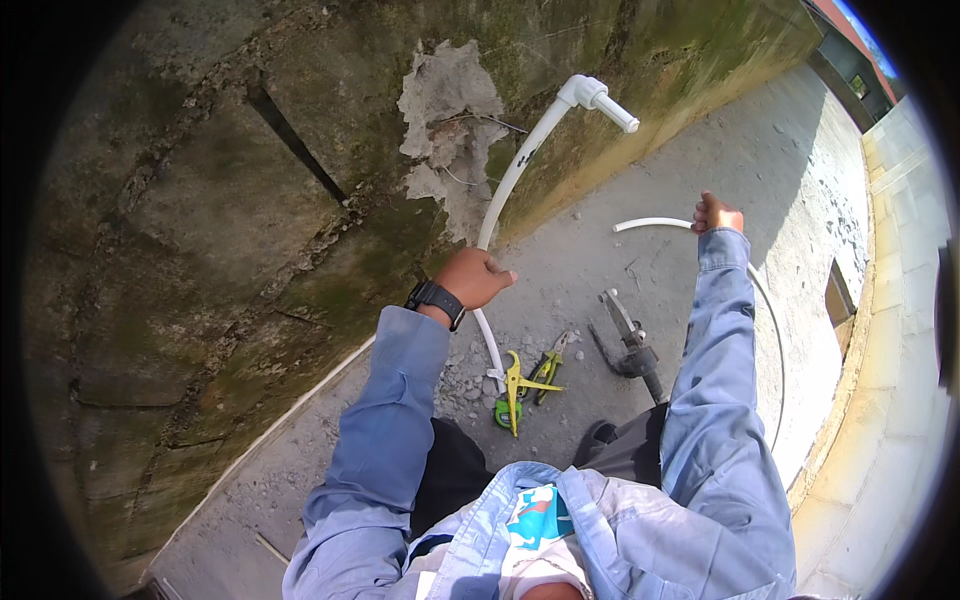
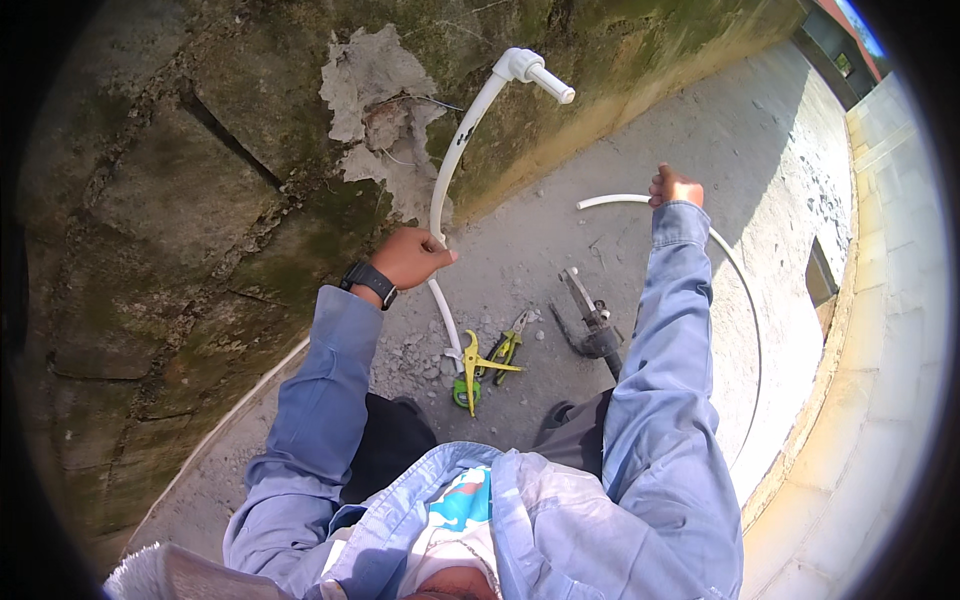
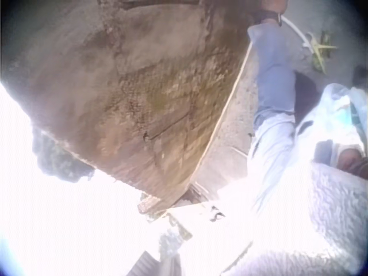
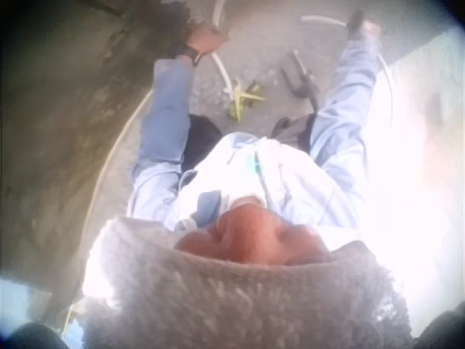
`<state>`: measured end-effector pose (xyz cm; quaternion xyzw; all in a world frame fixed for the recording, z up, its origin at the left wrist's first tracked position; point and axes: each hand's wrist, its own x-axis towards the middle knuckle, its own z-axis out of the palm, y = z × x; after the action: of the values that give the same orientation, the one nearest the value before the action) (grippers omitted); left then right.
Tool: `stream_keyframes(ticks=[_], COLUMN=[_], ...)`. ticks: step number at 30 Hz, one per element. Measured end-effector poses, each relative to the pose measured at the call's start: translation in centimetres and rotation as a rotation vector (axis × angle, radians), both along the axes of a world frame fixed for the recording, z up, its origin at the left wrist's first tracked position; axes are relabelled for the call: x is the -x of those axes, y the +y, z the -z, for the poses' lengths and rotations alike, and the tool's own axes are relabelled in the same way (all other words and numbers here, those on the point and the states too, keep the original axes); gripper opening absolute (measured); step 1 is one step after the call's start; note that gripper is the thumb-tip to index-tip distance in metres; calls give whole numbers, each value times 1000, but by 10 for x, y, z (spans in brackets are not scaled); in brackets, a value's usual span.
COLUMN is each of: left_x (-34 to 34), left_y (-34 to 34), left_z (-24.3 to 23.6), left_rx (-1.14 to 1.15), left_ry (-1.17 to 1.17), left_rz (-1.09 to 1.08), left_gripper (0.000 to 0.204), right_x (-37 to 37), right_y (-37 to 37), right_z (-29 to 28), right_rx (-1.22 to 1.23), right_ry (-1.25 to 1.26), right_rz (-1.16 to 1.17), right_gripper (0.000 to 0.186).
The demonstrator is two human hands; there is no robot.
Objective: The person cuts a white PVC pipe with a pipe cutter, then uses a heat gun to soften the pipe and a fitting. They connect the heated pipe to an elbow fitting and secure it to a wall using a zip tie and pliers.
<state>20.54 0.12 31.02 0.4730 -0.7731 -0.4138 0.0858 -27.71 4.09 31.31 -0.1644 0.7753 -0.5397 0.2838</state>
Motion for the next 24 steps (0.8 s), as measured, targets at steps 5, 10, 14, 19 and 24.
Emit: stream_keyframes(ticks=[5,10,14,19,24], left_x=[-11,-4,-7,-9,-8], left_y=[-8,-14,-20,-22,-10], left_z=[5,21,34,29,32], left_rx=[56,53,81,101,-4], left_ry=[-97,-280,-311,-304,-284], left_rz=[51,120,167,197,211], left_gripper=[37,35,41,41,37], right_x=[-111,-132,-71,-55,-69], right_y=[22,9,57,187,260], right_z=[82,35,57,129,207], right_rx=[-890,-717,-1022,-1297,-704], right_ry=[873,606,753,411,-54], right_rz=[-921,-897,-1088,-1145,-730], right_gripper=[41,45,62,109,62])
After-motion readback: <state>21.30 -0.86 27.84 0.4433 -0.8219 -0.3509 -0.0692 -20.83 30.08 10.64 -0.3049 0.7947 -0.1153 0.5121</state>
